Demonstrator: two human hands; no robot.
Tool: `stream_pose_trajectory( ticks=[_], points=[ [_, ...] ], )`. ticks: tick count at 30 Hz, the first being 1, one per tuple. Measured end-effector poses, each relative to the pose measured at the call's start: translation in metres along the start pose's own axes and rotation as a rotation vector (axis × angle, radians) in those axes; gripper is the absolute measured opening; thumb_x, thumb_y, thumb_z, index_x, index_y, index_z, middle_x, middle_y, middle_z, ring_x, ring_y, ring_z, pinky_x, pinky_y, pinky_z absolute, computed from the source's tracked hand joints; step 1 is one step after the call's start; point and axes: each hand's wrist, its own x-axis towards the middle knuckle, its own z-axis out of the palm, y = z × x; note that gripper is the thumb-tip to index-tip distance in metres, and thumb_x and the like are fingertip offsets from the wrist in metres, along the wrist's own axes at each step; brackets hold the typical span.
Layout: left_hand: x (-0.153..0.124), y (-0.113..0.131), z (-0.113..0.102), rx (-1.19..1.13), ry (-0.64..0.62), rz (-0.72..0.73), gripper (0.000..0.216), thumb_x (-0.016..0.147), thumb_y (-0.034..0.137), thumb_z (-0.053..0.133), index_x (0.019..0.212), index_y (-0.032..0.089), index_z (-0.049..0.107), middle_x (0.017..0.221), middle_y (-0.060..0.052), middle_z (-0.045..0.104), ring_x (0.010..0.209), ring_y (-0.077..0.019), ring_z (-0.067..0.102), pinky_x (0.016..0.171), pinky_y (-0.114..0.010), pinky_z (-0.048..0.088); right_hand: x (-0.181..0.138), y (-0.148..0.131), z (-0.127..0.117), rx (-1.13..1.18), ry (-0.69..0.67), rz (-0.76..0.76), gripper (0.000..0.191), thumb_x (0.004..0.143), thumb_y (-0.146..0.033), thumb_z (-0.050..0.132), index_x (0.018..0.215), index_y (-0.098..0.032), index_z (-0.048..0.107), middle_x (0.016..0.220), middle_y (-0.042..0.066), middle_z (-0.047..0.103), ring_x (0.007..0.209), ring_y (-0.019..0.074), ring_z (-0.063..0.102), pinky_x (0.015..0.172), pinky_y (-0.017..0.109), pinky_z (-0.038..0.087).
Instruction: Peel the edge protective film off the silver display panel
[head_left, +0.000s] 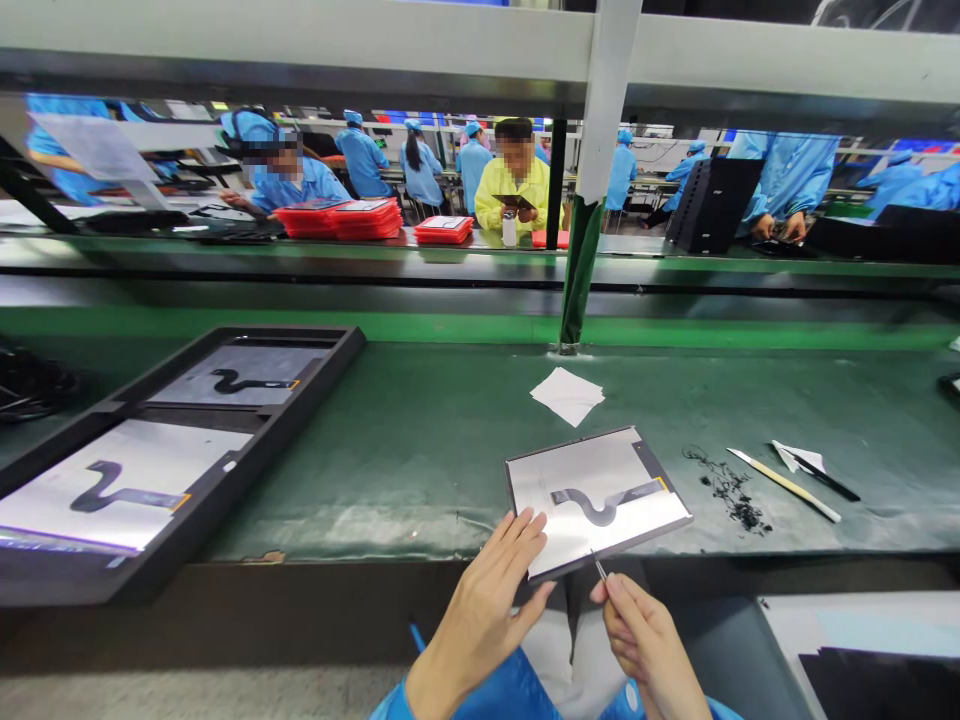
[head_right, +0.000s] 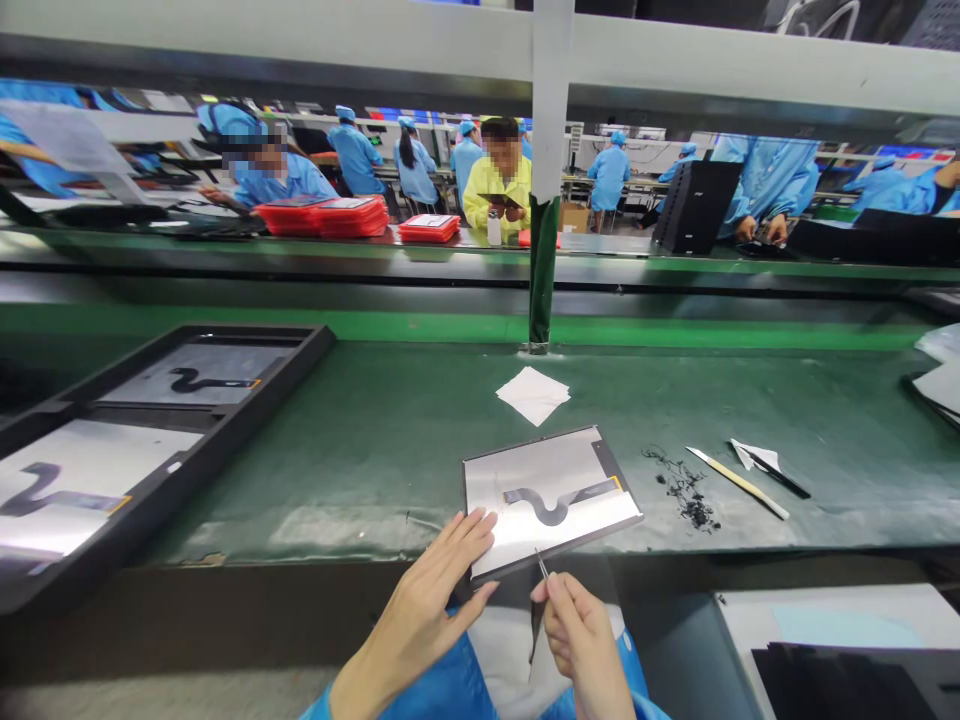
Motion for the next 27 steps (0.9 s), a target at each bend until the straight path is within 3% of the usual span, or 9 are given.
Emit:
stream_pose_trajectory(
  ticks=[6, 13, 19, 27],
  points=[
    [-0.001, -0.002, -0.001, -0.002, -0.029, 0.022, 0.047, 0.097, 0.038, 0.06, 0.134, 0.011, 0.049, 0.134, -0.02, 0.063, 0.131, -0.0314, 0.056, 0.11, -0.051, 0.047, -0.005, -0.009, -0.003, 0.01, 0.027, -0.002, 0.062, 0.064, -0.074, 0.076, 0.077, -0.015, 0.063, 0.052, -0.013, 0.025, 0.046, 0.0025, 0.008, 0.042, 0.018, 0.005],
    [-0.003, -0.002, 0.002, 0.036, -0.016, 0.023, 0.031, 0.102, 0.015, 0.045, 0.131, 0.009, 0.051, 0.136, -0.018, 0.062, 0.135, -0.0276, 0.052, 0.11, -0.048, 0.048, -0.013, -0.025, -0.007, 0.029, 0.071, -0.044, 0.059, 0.065, -0.071, 0.079, 0.076, -0.014, 0.065, 0.055, -0.012, 0.024, 0.05, 0.0032, 0.007, 0.044, 0.017, 0.008],
    [-0.002, -0.002, 0.003, 0.007, 0.02, 0.022, 0.035, 0.101, 0.023, 0.053, 0.134, 0.011, 0.05, 0.133, -0.018, 0.065, 0.134, -0.0284, 0.054, 0.11, -0.048, 0.048, -0.012, -0.029, -0.022, 0.004, 0.07, -0.029, 0.058, 0.067, -0.071, 0.078, 0.077, -0.015, 0.066, 0.055, -0.012, 0.024, 0.049, 0.0041, 0.01, 0.041, 0.017, 0.011],
    [-0.003, -0.001, 0.002, -0.009, 0.012, 0.0, 0.035, 0.099, 0.019, 0.053, 0.133, 0.011, 0.05, 0.135, -0.018, 0.063, 0.133, -0.0288, 0.054, 0.109, -0.048, 0.049, -0.017, -0.042, -0.023, 0.003, 0.143, -0.07, 0.056, 0.065, -0.067, 0.081, 0.077, -0.015, 0.067, 0.057, -0.011, 0.022, 0.049, 0.0046, 0.01, 0.04, 0.017, 0.01]
  ],
)
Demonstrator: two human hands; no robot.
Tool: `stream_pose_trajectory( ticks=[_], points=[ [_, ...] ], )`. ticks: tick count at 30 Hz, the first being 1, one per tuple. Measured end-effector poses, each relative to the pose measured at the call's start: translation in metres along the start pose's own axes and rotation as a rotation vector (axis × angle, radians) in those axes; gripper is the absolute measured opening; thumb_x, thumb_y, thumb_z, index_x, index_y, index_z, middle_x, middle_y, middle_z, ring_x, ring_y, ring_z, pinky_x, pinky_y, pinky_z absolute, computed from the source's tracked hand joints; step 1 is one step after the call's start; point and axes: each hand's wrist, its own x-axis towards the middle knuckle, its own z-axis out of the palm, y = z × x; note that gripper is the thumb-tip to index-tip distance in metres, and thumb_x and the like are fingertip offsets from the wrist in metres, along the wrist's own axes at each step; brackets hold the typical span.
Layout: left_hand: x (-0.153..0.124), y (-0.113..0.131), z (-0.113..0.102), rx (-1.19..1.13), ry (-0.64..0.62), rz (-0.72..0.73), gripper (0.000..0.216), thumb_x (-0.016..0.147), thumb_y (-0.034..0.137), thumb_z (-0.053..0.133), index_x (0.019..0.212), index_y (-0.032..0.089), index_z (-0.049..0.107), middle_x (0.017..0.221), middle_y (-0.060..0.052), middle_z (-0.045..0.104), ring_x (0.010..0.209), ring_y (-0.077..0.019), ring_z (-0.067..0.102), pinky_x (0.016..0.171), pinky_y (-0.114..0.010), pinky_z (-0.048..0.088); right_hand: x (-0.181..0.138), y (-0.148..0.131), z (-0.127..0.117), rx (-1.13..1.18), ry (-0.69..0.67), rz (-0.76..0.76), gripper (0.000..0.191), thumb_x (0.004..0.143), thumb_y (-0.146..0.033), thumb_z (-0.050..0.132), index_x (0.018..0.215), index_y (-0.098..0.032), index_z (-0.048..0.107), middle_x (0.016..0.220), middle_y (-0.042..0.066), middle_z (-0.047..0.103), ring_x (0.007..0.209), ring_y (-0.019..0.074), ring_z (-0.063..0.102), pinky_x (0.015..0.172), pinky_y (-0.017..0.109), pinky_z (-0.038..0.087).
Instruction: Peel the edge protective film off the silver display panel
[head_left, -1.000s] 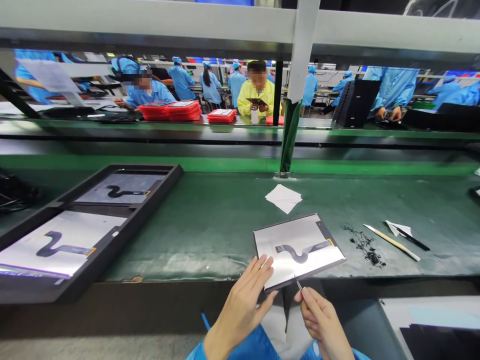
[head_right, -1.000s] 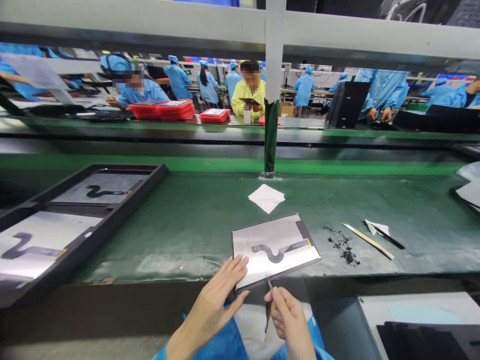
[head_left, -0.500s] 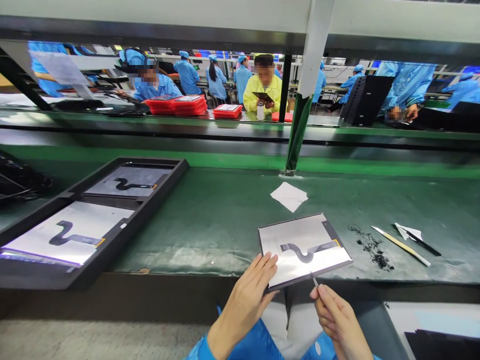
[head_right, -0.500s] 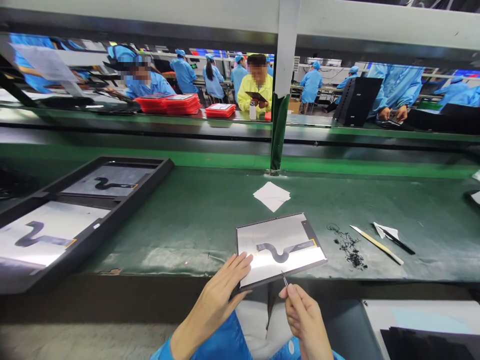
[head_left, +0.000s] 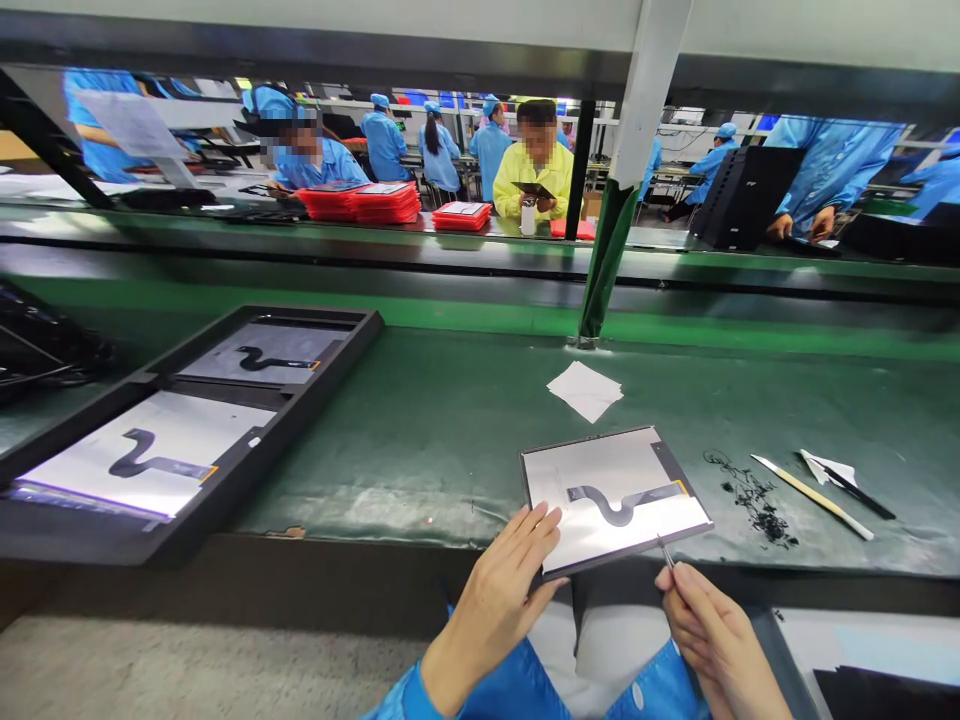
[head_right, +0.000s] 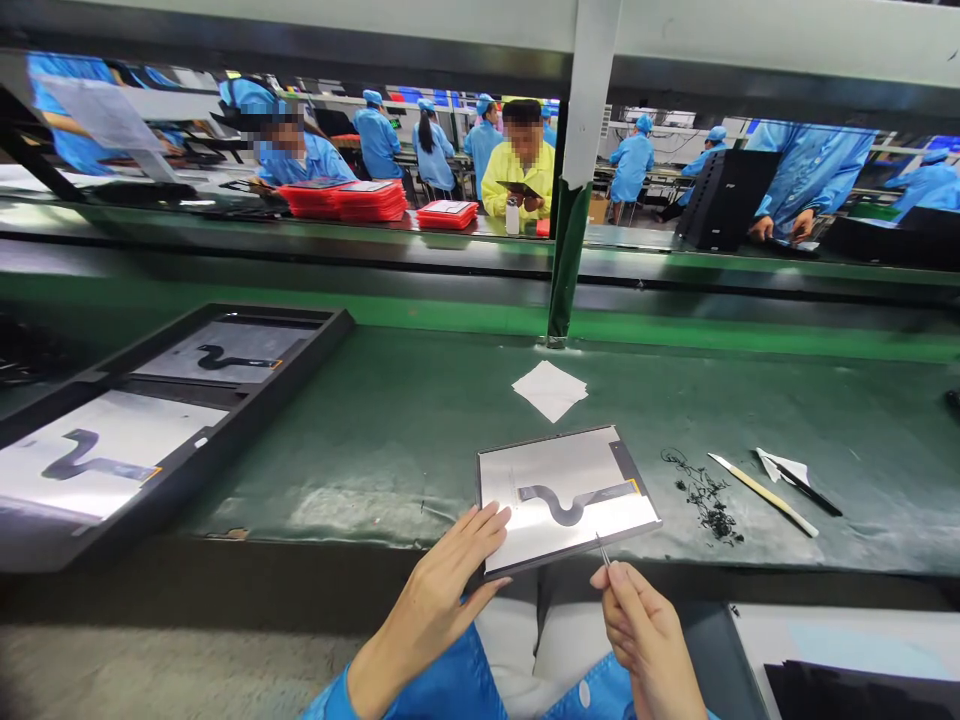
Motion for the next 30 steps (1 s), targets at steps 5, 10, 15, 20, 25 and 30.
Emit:
stream_pose_trajectory(
  ticks=[5, 10, 15, 20, 25, 30],
  points=[
    [0.0, 0.0, 0.0, -0.013, -0.009, -0.013, 0.038, 0.098, 0.017, 0.054, 0.135, 0.013, 0.05, 0.137, -0.017, 0.062, 0.134, -0.0281, 0.054, 0.11, -0.047, 0.049, 0.001, -0.003, -0.006, -0.02, 0.015, -0.018, 0.054, 0.066, -0.067, 0.081, 0.075, -0.016, 0.067, 0.057, -0.01, 0.023, 0.049, 0.0052, 0.012, 0.04, 0.018, 0.013],
    [0.0, 0.0, 0.0, -0.006, -0.005, -0.006, 0.036, 0.098, 0.017, 0.054, 0.133, 0.011, 0.051, 0.136, -0.018, 0.063, 0.134, -0.0279, 0.053, 0.11, -0.046, 0.048, 0.002, -0.011, -0.014, -0.011, 0.049, -0.048, 0.052, 0.066, -0.065, 0.081, 0.075, -0.016, 0.067, 0.058, -0.009, 0.026, 0.048, 0.0056, 0.013, 0.038, 0.018, 0.014],
    [0.001, 0.001, -0.001, 0.01, -0.001, -0.003, 0.034, 0.1, 0.018, 0.051, 0.133, 0.009, 0.051, 0.135, -0.018, 0.063, 0.134, -0.0277, 0.053, 0.11, -0.047, 0.048, -0.002, -0.021, -0.017, -0.007, 0.14, -0.115, 0.05, 0.067, -0.064, 0.082, 0.075, -0.016, 0.067, 0.06, -0.009, 0.025, 0.05, 0.0061, 0.015, 0.041, 0.019, 0.012],
    [0.001, 0.0, -0.001, 0.047, -0.009, 0.011, 0.036, 0.101, 0.021, 0.05, 0.136, 0.012, 0.05, 0.136, -0.017, 0.063, 0.133, -0.0274, 0.055, 0.109, -0.045, 0.049, 0.005, -0.029, -0.018, -0.132, 0.151, -0.129, 0.057, 0.063, -0.071, 0.08, 0.074, -0.017, 0.066, 0.056, -0.008, 0.029, 0.047, 0.0063, 0.02, 0.042, 0.022, 0.013],
    [0.015, -0.006, -0.013, 0.114, -0.023, 0.112, 0.039, 0.101, 0.039, 0.052, 0.131, 0.013, 0.054, 0.13, -0.016, 0.067, 0.124, -0.0297, 0.062, 0.109, -0.047, 0.049, 0.018, -0.045, -0.022, -0.309, 0.09, -0.275, 0.06, 0.062, -0.076, 0.075, 0.071, -0.018, 0.064, 0.053, -0.006, 0.04, 0.043, 0.0066, 0.027, 0.041, 0.023, 0.017],
    [0.081, 0.008, -0.042, -0.036, -0.185, 0.197, 0.022, 0.104, 0.035, 0.047, 0.112, 0.022, 0.062, 0.104, -0.003, 0.075, 0.096, -0.0209, 0.074, 0.116, -0.045, 0.041, 0.024, -0.051, -0.033, -0.511, 0.084, -0.473, 0.047, 0.077, -0.066, 0.068, 0.078, -0.019, 0.069, 0.059, -0.002, 0.052, 0.055, 0.0138, 0.046, 0.053, 0.026, 0.036]
  ],
)
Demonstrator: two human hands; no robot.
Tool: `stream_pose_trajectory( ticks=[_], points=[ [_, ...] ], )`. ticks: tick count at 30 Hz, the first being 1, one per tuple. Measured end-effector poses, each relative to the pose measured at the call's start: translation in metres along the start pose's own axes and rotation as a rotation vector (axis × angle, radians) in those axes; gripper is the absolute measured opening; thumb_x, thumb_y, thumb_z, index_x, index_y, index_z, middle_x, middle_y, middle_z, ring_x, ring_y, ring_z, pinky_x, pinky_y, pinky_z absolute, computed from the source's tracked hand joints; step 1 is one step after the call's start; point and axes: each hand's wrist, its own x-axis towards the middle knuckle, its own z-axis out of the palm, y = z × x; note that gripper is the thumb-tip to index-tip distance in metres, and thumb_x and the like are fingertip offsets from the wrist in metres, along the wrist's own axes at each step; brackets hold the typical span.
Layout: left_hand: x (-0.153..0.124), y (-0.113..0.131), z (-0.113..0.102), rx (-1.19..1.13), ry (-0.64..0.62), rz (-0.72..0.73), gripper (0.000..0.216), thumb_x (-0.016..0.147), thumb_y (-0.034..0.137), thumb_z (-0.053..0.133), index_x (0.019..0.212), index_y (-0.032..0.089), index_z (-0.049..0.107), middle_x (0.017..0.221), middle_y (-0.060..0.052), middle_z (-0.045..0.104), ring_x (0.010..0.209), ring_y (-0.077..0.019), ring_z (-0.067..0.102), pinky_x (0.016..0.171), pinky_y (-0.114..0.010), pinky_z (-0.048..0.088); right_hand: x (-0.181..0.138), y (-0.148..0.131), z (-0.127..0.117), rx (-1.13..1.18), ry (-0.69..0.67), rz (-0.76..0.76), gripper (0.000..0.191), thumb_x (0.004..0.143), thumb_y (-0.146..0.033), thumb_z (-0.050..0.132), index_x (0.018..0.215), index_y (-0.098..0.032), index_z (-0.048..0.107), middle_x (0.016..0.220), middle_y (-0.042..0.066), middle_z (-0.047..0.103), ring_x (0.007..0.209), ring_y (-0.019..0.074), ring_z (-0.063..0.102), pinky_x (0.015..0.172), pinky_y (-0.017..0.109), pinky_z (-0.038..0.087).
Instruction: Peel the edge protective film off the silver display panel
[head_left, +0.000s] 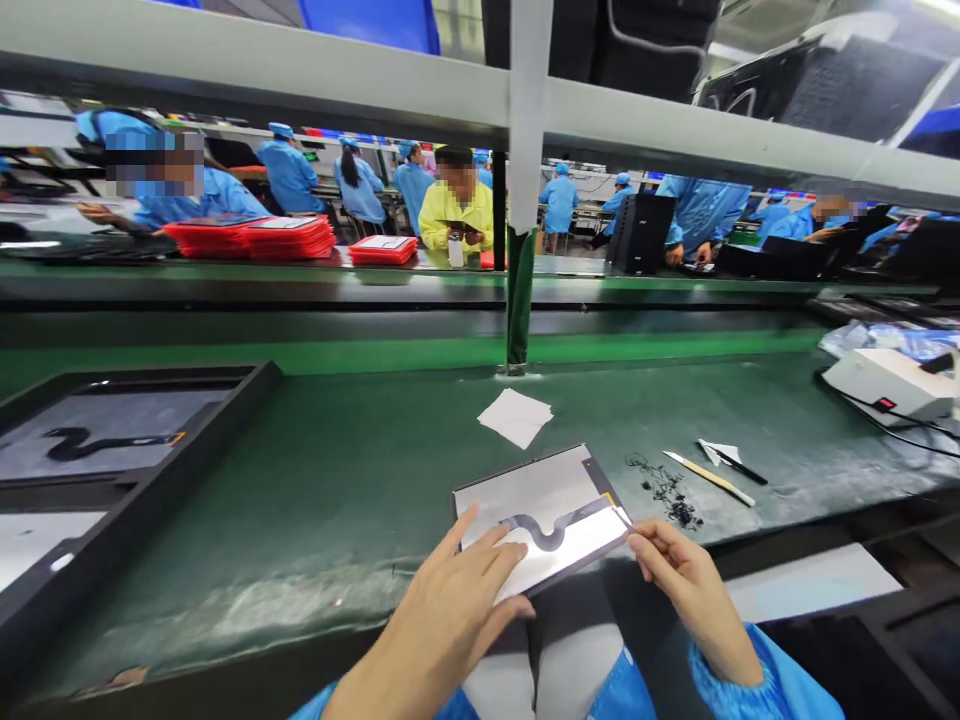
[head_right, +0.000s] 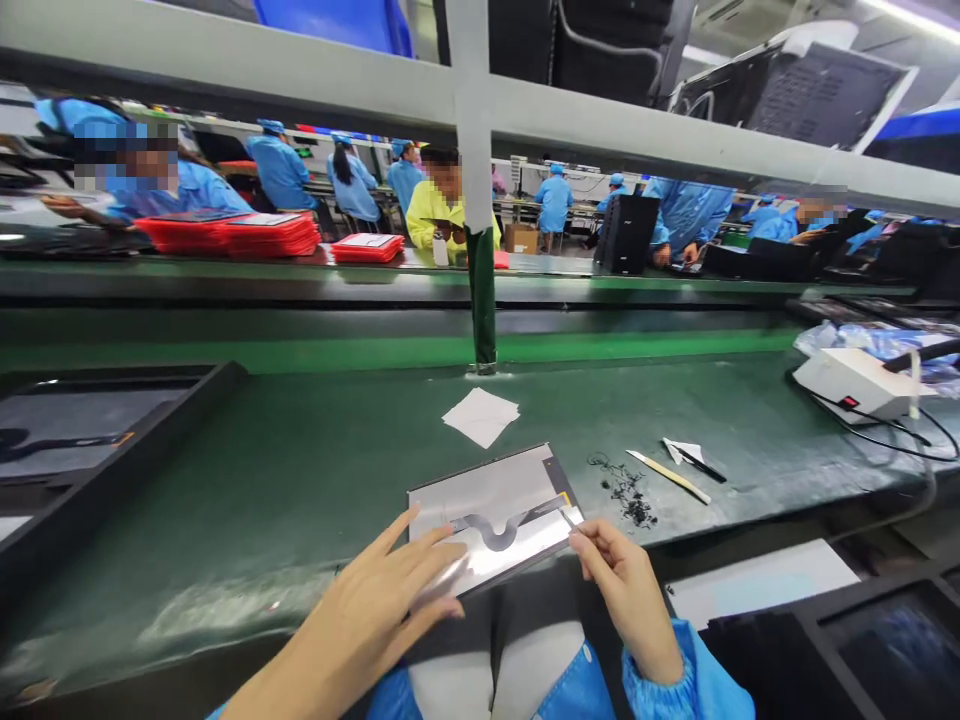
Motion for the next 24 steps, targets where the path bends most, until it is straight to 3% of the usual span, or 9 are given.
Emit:
stream_pose_trajectory(
  ticks=[4, 6, 9, 15, 20, 24],
  points=[
    [0.07, 0.003, -0.002, -0.185, -0.177, 0.027, 0.012, 0.101, 0.03, 0.051, 0.1, 0.024, 0.061, 0.085, 0.003, 0.072, 0.076, -0.0179, 0.072, 0.111, -0.047, 0.044, 0.0, 0.002, -0.006, -0.124, 0.011, -0.086, 0.039, 0.085, -0.06, 0.061, 0.084, -0.022, 0.069, 0.07, 0.0, 0.062, 0.061, 0.0172, 0.053, 0.059, 0.028, 0.039],
    [0.101, 0.004, 0.011, -0.291, -0.233, -0.014, 0.008, 0.095, 0.029, 0.062, 0.101, 0.024, 0.063, 0.094, 0.0, 0.072, 0.089, -0.0205, 0.071, 0.109, -0.048, 0.045, 0.0, 0.0, -0.009, -0.184, 0.047, -0.119, 0.036, 0.088, -0.058, 0.058, 0.083, -0.023, 0.067, 0.067, 0.0, 0.062, 0.059, 0.0173, 0.052, 0.057, 0.028, 0.037],
    [0.134, 0.006, 0.036, -0.34, -0.269, -0.024, 0.021, 0.084, 0.034, 0.075, 0.099, 0.023, 0.065, 0.106, -0.004, 0.071, 0.102, -0.0251, 0.07, 0.1, -0.047, 0.052, -0.001, -0.002, -0.014, -0.263, 0.114, -0.175, 0.03, 0.09, -0.053, 0.056, 0.082, -0.025, 0.065, 0.062, -0.002, 0.061, 0.054, 0.0171, 0.052, 0.055, 0.027, 0.035],
    [0.171, 0.016, 0.068, -0.408, -0.357, -0.111, 0.013, 0.086, 0.027, 0.072, 0.074, 0.022, 0.069, 0.121, -0.007, 0.071, 0.136, -0.0396, 0.048, 0.104, -0.071, 0.037, 0.003, 0.01, -0.025, -0.373, 0.262, -0.282, 0.029, 0.096, -0.048, 0.049, 0.08, -0.026, 0.06, 0.062, -0.002, 0.063, 0.054, 0.0176, 0.059, 0.055, 0.026, 0.039],
    [0.193, 0.024, 0.082, -0.484, -0.334, -0.233, 0.014, 0.085, 0.028, 0.071, 0.073, 0.021, 0.07, 0.137, -0.008, 0.063, 0.145, -0.037, 0.036, 0.114, -0.062, 0.031, 0.011, 0.03, -0.029, -0.437, 0.416, -0.377, 0.031, 0.102, -0.046, 0.036, 0.096, -0.025, 0.058, 0.07, -0.001, 0.069, 0.057, 0.0188, 0.069, 0.054, 0.025, 0.046],
    [0.201, 0.036, 0.097, -0.541, -0.278, -0.3, 0.013, 0.087, 0.027, 0.067, 0.075, 0.02, 0.068, 0.141, -0.011, 0.059, 0.145, -0.0338, 0.036, 0.114, -0.055, 0.034, 0.016, 0.036, -0.033, -0.447, 0.521, -0.391, 0.031, 0.103, -0.046, 0.035, 0.106, -0.024, 0.056, 0.078, 0.001, 0.074, 0.061, 0.0192, 0.073, 0.055, 0.025, 0.049]
  ],
)
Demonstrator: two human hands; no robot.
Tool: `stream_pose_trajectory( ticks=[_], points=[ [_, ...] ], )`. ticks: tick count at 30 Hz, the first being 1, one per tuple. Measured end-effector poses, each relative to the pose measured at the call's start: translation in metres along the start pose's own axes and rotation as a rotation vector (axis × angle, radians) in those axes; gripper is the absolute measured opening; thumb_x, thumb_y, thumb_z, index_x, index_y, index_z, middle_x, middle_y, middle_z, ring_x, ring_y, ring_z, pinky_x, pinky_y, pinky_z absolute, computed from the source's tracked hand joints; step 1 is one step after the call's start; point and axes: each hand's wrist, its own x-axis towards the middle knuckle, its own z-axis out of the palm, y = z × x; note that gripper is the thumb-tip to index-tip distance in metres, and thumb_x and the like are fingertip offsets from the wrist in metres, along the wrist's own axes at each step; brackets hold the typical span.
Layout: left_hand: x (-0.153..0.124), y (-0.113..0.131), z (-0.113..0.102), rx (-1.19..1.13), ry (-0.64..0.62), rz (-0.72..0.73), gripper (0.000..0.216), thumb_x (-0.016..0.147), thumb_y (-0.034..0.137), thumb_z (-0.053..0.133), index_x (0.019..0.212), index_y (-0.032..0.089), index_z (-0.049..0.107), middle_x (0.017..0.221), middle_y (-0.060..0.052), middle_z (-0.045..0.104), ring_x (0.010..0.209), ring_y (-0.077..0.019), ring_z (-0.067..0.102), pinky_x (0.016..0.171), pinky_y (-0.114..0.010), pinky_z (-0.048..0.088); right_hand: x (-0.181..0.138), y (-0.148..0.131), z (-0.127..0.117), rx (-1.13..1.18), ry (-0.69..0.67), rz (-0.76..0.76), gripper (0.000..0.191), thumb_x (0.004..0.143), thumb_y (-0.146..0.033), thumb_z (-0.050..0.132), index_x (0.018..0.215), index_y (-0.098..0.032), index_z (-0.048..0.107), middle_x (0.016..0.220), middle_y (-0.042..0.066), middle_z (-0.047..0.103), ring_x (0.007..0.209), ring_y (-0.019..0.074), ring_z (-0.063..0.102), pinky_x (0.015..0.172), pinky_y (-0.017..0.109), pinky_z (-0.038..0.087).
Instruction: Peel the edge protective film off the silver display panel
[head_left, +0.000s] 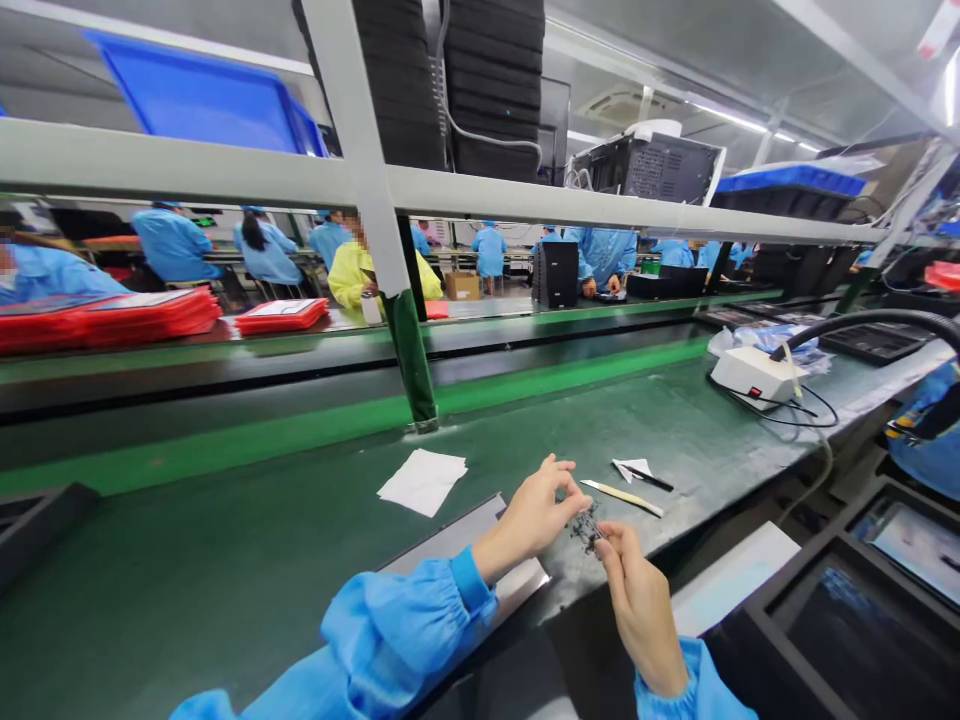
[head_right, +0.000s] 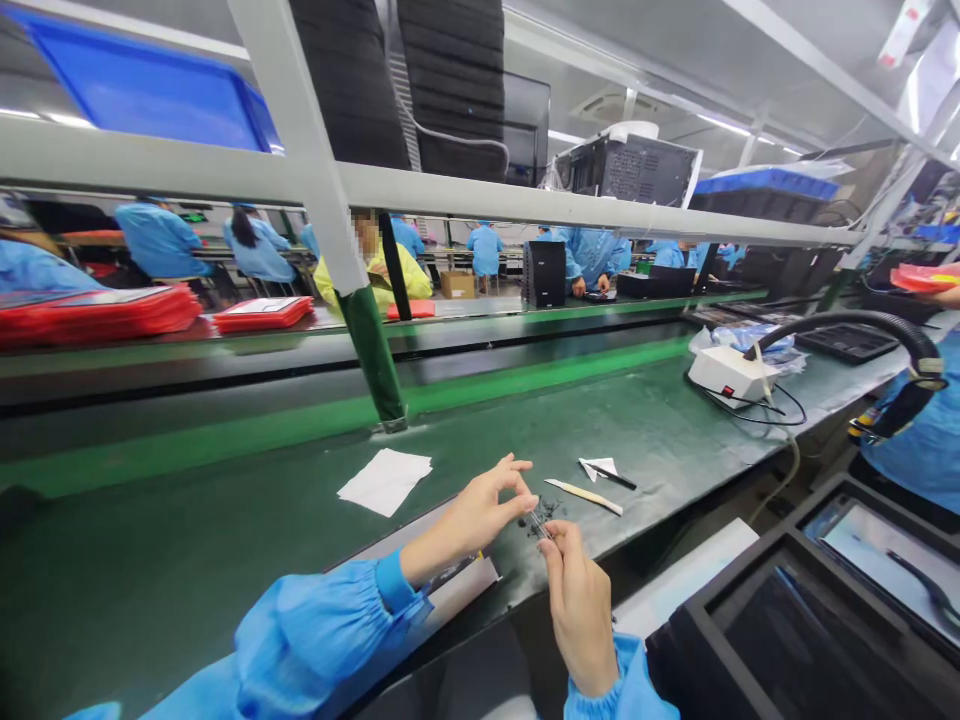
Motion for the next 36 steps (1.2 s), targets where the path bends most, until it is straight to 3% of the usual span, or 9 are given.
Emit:
stream_pose_trajectory(
  ticks=[4, 9, 12, 15, 20, 27, 30, 34, 36],
  points=[
    [0.008, 0.002, 0.009, -0.054, 0.058, -0.005, 0.012, 0.086, 0.023, 0.065, 0.074, 0.02, 0.065, 0.14, -0.013, 0.06, 0.144, -0.0325, 0.039, 0.114, -0.052, 0.036, 0.002, 0.001, -0.007, -0.02, 0.041, 0.017, 0.034, 0.103, -0.049, 0.034, 0.1, -0.024, 0.055, 0.077, 0.003, 0.075, 0.061, 0.0208, 0.074, 0.054, 0.026, 0.051],
    [0.03, -0.007, -0.019, -0.07, 0.225, -0.019, 0.026, 0.097, 0.026, 0.046, 0.074, 0.021, 0.059, 0.142, -0.014, 0.059, 0.144, -0.0294, 0.04, 0.116, -0.052, 0.029, -0.011, 0.016, -0.021, -0.045, 0.055, 0.15, 0.038, 0.1, -0.056, 0.033, 0.097, -0.025, 0.054, 0.074, 0.004, 0.075, 0.061, 0.0231, 0.074, 0.054, 0.028, 0.052],
    [0.04, -0.013, -0.033, -0.051, 0.232, 0.0, 0.025, 0.093, 0.028, 0.055, 0.07, 0.021, 0.058, 0.135, -0.013, 0.065, 0.143, -0.031, 0.042, 0.115, -0.053, 0.03, -0.02, 0.029, -0.025, -0.015, -0.004, 0.242, 0.039, 0.099, -0.058, 0.034, 0.099, -0.024, 0.055, 0.077, 0.005, 0.075, 0.068, 0.0233, 0.075, 0.06, 0.028, 0.055],
    [0.045, -0.016, -0.027, -0.016, 0.215, 0.015, 0.026, 0.088, 0.027, 0.067, 0.064, 0.021, 0.059, 0.128, -0.009, 0.069, 0.14, -0.0319, 0.045, 0.116, -0.054, 0.03, -0.022, 0.035, -0.026, 0.021, -0.042, 0.285, 0.041, 0.098, -0.059, 0.035, 0.101, -0.024, 0.056, 0.082, 0.007, 0.075, 0.077, 0.0238, 0.076, 0.065, 0.028, 0.056],
    [0.061, -0.029, -0.024, 0.031, 0.33, -0.067, 0.016, 0.096, 0.029, 0.065, 0.104, 0.016, 0.068, 0.123, -0.009, 0.066, 0.116, -0.0251, 0.063, 0.101, -0.05, 0.048, -0.022, 0.03, -0.031, 0.011, 0.001, 0.318, 0.041, 0.095, -0.061, 0.037, 0.098, -0.024, 0.055, 0.084, 0.008, 0.076, 0.076, 0.025, 0.075, 0.065, 0.03, 0.056],
    [0.083, -0.05, -0.072, 0.09, 0.517, -0.222, 0.033, 0.098, 0.034, 0.062, 0.125, 0.016, 0.059, 0.126, -0.01, 0.061, 0.108, -0.0249, 0.064, 0.091, -0.046, 0.054, -0.033, 0.036, -0.041, -0.044, 0.007, 0.345, 0.04, 0.094, -0.062, 0.039, 0.096, -0.026, 0.055, 0.078, 0.005, 0.076, 0.069, 0.0244, 0.075, 0.06, 0.029, 0.054],
    [0.074, -0.044, -0.068, 0.097, 0.408, -0.171, 0.029, 0.098, 0.035, 0.062, 0.12, 0.015, 0.062, 0.122, -0.009, 0.064, 0.107, -0.0243, 0.065, 0.092, -0.046, 0.054, -0.034, 0.037, -0.04, -0.057, 0.005, 0.328, 0.039, 0.095, -0.061, 0.039, 0.096, -0.026, 0.055, 0.077, 0.004, 0.076, 0.068, 0.0237, 0.075, 0.06, 0.028, 0.054],
    [0.05, -0.025, -0.027, 0.064, 0.053, 0.016, 0.014, 0.09, 0.03, 0.071, 0.088, 0.016, 0.072, 0.099, -0.004, 0.076, 0.098, -0.0212, 0.071, 0.095, -0.041, 0.052, -0.026, 0.03, -0.034, -0.074, -0.014, 0.257, 0.04, 0.097, -0.06, 0.036, 0.096, -0.025, 0.056, 0.08, 0.005, 0.077, 0.069, 0.0237, 0.076, 0.058, 0.027, 0.054],
    [0.04, -0.018, -0.007, 0.05, -0.068, 0.078, 0.01, 0.087, 0.027, 0.071, 0.079, 0.022, 0.075, 0.098, -0.001, 0.079, 0.109, -0.0235, 0.07, 0.1, -0.033, 0.049, -0.021, 0.025, -0.031, -0.091, -0.012, 0.213, 0.042, 0.099, -0.059, 0.033, 0.096, -0.025, 0.057, 0.082, 0.005, 0.078, 0.07, 0.0239, 0.076, 0.057, 0.027, 0.053]
  ],
)
